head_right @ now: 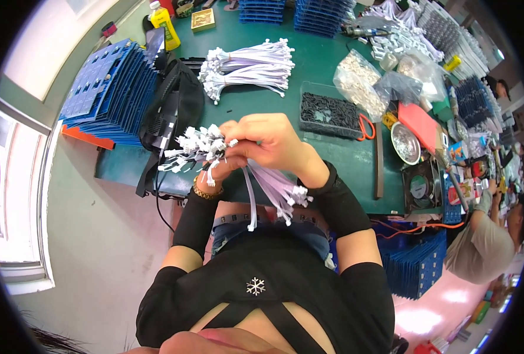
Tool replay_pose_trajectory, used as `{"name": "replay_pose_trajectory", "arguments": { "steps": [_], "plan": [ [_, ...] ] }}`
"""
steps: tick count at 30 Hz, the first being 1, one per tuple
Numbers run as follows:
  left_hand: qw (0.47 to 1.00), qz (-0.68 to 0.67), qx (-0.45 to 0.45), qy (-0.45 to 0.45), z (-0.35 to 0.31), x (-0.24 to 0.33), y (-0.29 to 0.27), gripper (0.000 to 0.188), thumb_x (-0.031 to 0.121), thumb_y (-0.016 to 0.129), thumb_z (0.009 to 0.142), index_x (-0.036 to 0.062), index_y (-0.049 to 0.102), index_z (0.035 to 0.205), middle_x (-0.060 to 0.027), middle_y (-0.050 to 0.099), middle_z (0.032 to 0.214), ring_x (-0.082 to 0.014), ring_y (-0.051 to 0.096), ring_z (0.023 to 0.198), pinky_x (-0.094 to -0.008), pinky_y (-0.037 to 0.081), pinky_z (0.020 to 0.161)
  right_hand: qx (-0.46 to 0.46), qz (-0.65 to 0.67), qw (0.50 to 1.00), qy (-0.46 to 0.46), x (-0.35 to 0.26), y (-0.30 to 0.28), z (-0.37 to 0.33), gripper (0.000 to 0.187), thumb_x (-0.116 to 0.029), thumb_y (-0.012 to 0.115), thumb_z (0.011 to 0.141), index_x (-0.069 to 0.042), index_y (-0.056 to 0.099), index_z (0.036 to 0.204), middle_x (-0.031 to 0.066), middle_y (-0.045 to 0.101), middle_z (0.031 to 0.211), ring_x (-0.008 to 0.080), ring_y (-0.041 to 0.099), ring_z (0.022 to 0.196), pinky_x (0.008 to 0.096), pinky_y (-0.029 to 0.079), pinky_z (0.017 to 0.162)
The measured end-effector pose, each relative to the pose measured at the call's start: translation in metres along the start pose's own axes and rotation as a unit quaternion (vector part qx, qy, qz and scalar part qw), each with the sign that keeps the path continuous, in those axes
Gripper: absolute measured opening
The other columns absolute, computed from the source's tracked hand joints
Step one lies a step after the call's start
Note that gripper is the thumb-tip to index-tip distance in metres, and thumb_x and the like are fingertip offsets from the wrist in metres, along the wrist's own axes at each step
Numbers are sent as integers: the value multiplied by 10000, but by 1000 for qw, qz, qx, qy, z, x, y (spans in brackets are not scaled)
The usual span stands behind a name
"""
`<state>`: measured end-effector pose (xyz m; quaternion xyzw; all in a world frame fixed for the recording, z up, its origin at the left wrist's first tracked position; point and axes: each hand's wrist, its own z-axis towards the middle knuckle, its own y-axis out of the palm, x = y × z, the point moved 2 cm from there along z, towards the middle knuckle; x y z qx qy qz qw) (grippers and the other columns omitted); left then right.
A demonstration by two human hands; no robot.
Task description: The person assembles black connectors onto bundles of white electrical wires by hand at a workbench.
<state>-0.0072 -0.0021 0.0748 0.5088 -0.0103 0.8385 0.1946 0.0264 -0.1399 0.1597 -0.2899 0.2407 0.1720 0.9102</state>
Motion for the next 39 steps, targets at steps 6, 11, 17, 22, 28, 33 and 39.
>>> {"name": "replay_pose_trajectory", "arguments": {
  "steps": [6,11,17,22,28,33,39],
  "plan": [
    [979,68,18,-191,6,15,10,355,89,742,656,51,559,959,-9,543,876,-114,520,848,-247,434,730,-6,112,984,137,11,-16,-1,139,41,675,710,8,649,842,60,628,705,112,624,649,242,484,551],
    [993,87,16,-73,15,14,25,276,81,698,734,36,550,963,-11,562,754,-112,550,728,-245,443,654,7,84,989,121,19,-16,-8,158,55,675,701,5,655,850,69,631,719,120,616,612,217,472,534],
    [996,-40,23,-77,0,-18,10,103,134,523,880,41,501,917,-16,484,616,-110,492,596,-250,408,547,-73,326,909,251,24,-32,-9,376,51,699,704,20,594,1063,96,643,847,130,630,772,245,516,696],
    [973,-149,174,27,4,4,4,172,189,497,913,45,460,826,22,315,498,-108,335,427,-241,296,468,-55,210,901,376,60,-41,-3,289,-151,644,799,-40,595,1062,60,656,853,113,640,709,197,452,552],
    [948,-186,256,21,-24,47,-4,156,218,461,912,77,454,846,33,296,495,-115,339,447,-290,349,558,-118,17,932,342,125,15,7,211,-108,683,717,-15,653,903,101,659,803,184,640,592,299,493,557],
    [941,-179,287,-5,-29,54,-13,184,240,458,919,78,442,833,21,310,514,-118,344,468,-297,362,578,-132,-162,948,239,172,43,6,193,-95,698,669,-36,658,848,130,648,767,275,628,710,346,485,633],
    [922,-245,297,-26,-28,51,-22,178,237,433,929,81,443,845,18,317,533,-118,355,495,-299,380,596,-168,-209,941,208,172,50,-5,165,-114,667,697,-51,613,839,146,602,811,316,599,737,383,461,641]
  ]
}}
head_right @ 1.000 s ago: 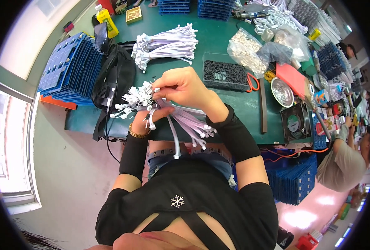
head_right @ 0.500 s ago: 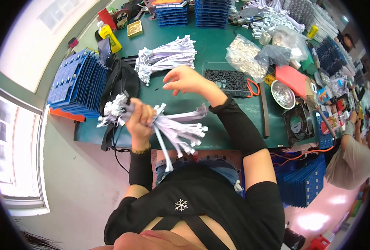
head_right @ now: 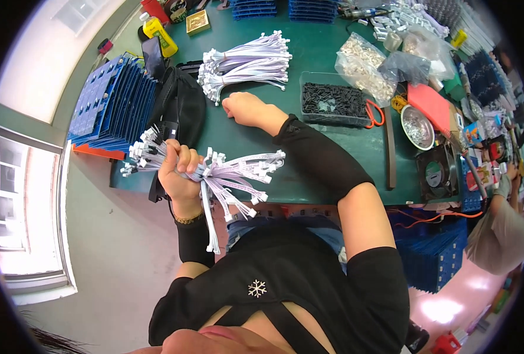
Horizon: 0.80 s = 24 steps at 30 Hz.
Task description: The person assembles black connectors onto bundles of white electrical wires by hand at a workbench.
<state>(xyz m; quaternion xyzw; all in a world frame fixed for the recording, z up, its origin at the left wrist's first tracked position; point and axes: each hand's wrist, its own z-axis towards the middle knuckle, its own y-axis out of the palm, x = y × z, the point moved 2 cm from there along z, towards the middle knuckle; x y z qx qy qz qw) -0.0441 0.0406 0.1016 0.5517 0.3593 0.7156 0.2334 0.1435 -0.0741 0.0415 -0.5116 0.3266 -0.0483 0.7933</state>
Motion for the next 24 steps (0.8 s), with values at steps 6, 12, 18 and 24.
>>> {"name": "replay_pose_trajectory", "arguments": {
  "steps": [6,12,18,24],
  "plan": [
    [977,-172,-63,-112,21,-17,-9,168,243,424,938,93,471,877,32,348,561,-123,381,540,-295,403,596,10,309,945,108,-29,-58,-31,173,-6,595,782,-44,577,949,54,594,771,142,590,617,268,451,531],
    [949,-247,-42,-192,40,-42,-7,140,219,457,926,99,488,860,25,370,561,-123,385,539,-274,366,559,31,446,894,28,-88,-125,-70,434,30,623,758,-38,542,1179,-3,576,767,31,520,627,174,422,542],
    [977,-79,-39,-192,45,-43,18,120,151,557,861,57,486,833,30,351,545,-107,371,483,-250,341,496,0,417,909,21,-92,-137,-60,393,34,633,745,-6,582,1132,7,591,759,25,519,634,165,427,540],
    [985,32,-23,-168,40,-42,36,176,170,605,833,12,568,903,-39,532,635,-119,498,553,-225,415,512,-3,457,885,90,-96,-131,-54,267,-2,655,752,9,615,1016,28,609,754,42,551,611,173,452,527]
  ]
}}
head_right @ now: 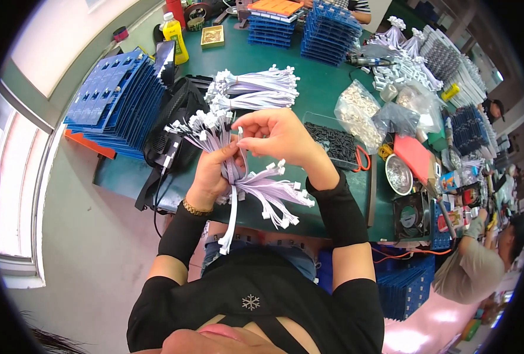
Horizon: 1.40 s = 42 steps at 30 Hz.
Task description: The person assembles black connectors onto bundles of white electrical wires by hand at a workbench.
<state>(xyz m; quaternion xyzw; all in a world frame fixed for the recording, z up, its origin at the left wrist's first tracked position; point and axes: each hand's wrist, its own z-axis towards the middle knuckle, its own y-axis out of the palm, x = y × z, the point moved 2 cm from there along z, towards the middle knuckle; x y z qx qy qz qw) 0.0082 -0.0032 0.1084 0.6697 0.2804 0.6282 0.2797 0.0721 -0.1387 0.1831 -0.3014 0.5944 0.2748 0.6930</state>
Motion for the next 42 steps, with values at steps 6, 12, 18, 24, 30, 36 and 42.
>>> {"name": "replay_pose_trajectory", "arguments": {
  "steps": [6,12,18,24,30,36,42],
  "plan": [
    [997,48,-55,-2,0,1,9,170,169,591,839,13,590,907,-45,559,648,-99,486,532,-213,397,500,37,10,999,-13,2,-6,-3,150,-6,653,751,19,624,896,29,617,719,51,569,624,182,455,542],
    [988,-58,-140,-19,9,-5,13,197,170,621,833,23,537,933,-59,568,683,-96,467,546,-208,384,513,83,-119,983,-113,-9,-16,-14,244,40,632,773,22,599,1015,31,617,778,76,584,681,183,461,592],
    [990,85,-97,55,33,-2,25,204,97,608,833,33,521,1007,-51,562,677,-86,473,569,-198,364,523,243,16,951,-192,6,-44,-40,408,46,597,798,-16,488,1186,68,610,828,89,581,686,192,470,579],
    [982,168,-54,70,33,-26,25,163,57,565,857,6,520,1005,-46,529,676,-105,474,582,-202,332,514,341,21,912,-227,25,-35,-47,154,53,653,764,-7,634,905,26,629,827,38,559,692,151,428,577],
    [980,152,-65,112,35,-38,20,147,60,581,855,-1,540,982,-47,526,703,-126,495,604,-233,371,542,332,62,909,-244,40,-39,-43,133,51,651,767,2,636,890,36,638,845,56,587,743,171,462,612],
    [964,246,-61,81,24,-42,19,112,0,559,830,-40,572,934,-24,547,652,-85,493,567,-211,367,500,309,171,923,-152,39,-29,-45,244,35,655,771,2,590,1003,59,652,880,69,619,766,163,467,583],
    [959,255,-90,88,18,-41,17,200,119,621,835,-8,572,982,-51,546,688,-123,494,596,-232,364,545,338,73,895,-281,45,-20,-52,156,66,658,751,1,626,889,55,640,845,68,594,705,161,444,571]
  ]
}}
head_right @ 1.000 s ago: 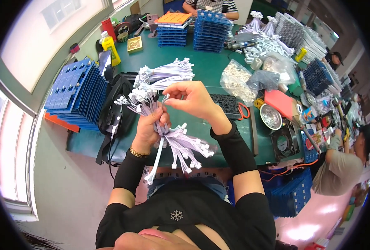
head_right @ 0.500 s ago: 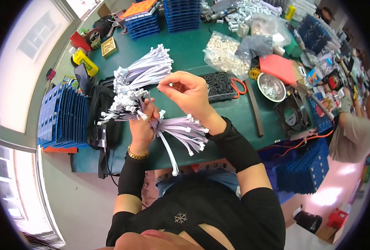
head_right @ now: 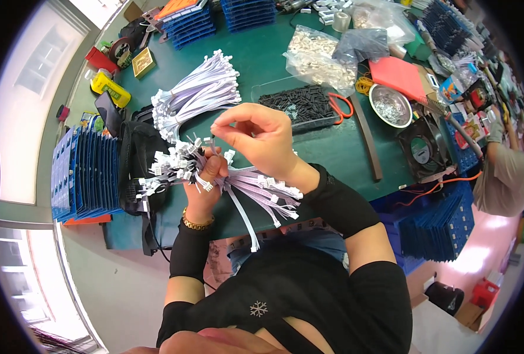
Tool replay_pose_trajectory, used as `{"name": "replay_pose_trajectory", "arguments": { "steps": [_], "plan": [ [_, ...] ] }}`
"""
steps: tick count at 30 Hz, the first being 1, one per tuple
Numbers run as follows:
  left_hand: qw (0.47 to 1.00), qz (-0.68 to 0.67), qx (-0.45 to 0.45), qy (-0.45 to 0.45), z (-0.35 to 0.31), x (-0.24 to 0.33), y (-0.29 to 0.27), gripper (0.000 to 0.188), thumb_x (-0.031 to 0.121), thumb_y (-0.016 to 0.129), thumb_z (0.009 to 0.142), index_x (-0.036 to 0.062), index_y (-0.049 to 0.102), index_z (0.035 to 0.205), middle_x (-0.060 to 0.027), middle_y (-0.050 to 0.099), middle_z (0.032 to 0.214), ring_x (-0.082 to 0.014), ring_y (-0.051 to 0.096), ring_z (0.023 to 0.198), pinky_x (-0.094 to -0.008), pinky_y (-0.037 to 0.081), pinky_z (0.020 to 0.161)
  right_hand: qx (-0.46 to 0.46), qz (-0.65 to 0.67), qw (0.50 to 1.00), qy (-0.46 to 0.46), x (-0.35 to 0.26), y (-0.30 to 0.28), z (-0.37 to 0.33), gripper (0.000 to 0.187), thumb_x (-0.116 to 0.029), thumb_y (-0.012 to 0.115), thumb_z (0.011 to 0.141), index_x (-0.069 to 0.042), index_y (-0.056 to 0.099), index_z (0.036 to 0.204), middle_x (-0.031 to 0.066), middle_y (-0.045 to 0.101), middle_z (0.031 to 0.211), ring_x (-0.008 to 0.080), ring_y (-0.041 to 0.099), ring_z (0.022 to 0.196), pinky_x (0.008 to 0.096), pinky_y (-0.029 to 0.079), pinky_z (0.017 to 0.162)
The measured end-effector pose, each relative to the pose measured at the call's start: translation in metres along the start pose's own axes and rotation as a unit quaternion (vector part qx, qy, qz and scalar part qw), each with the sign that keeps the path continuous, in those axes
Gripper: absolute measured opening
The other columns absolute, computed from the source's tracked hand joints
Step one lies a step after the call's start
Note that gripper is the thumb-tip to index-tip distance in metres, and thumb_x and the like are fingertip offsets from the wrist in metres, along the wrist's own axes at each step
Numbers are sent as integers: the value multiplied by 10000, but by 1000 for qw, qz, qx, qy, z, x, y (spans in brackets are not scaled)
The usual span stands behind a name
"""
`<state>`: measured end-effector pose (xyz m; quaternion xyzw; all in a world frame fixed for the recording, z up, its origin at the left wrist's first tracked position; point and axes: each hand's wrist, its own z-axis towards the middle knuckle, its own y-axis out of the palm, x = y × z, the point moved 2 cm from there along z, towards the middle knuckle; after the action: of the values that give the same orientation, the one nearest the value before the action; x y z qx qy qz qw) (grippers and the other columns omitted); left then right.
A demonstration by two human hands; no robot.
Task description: The person assembles black connectors onto bundles of white electrical wires by hand at a workbench.
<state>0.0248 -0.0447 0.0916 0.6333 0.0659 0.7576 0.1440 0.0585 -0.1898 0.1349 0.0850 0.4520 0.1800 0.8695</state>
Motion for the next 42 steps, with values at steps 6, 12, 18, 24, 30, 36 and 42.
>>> {"name": "replay_pose_trajectory", "arguments": {
  "steps": [6,12,18,24,30,36,42],
  "plan": [
    [999,1,-2,32,0,0,-1,165,96,605,851,-11,572,972,-31,557,664,-94,504,575,-204,367,502,-7,-83,990,-115,-1,-2,-3,172,91,670,718,-3,633,858,75,635,817,67,563,644,172,420,535],
    [998,1,-18,53,1,-3,-4,181,101,609,850,-4,569,992,-39,561,669,-97,511,579,-206,371,505,-18,-129,983,-132,-4,-4,-2,180,82,680,709,-10,637,858,74,638,803,77,570,636,177,419,514],
    [999,-9,-19,42,1,-5,-3,162,92,594,857,4,572,991,-42,566,677,-95,513,581,-206,370,506,-29,-130,982,-136,-6,0,-3,209,87,667,717,-6,625,901,71,643,804,51,532,579,167,391,480],
    [999,-5,-9,34,1,-4,-5,153,87,588,857,2,578,985,-32,564,661,-87,508,577,-202,368,506,20,-80,994,-70,1,3,-9,345,80,669,715,-9,580,1036,57,650,790,5,468,505,149,337,438],
    [1000,18,25,3,0,0,-2,100,80,566,860,4,583,923,-12,550,639,-74,488,561,-208,356,497,-62,-174,977,-101,-1,-3,-11,492,111,629,755,17,449,1203,97,630,840,38,522,631,151,386,519],
    [999,29,-14,12,0,-2,-5,168,131,609,853,4,551,947,-42,548,720,-110,501,609,-224,387,543,-84,-97,990,59,-3,1,-5,596,70,646,738,11,391,1274,33,609,790,-24,402,540,141,290,457],
    [1000,6,24,12,-1,-6,4,197,146,620,851,1,536,955,-38,559,773,-92,503,631,-215,408,544,-141,-266,953,-26,-16,5,1,639,3,653,684,-40,415,1276,-13,608,735,46,410,426,193,349,399]
  ]
}}
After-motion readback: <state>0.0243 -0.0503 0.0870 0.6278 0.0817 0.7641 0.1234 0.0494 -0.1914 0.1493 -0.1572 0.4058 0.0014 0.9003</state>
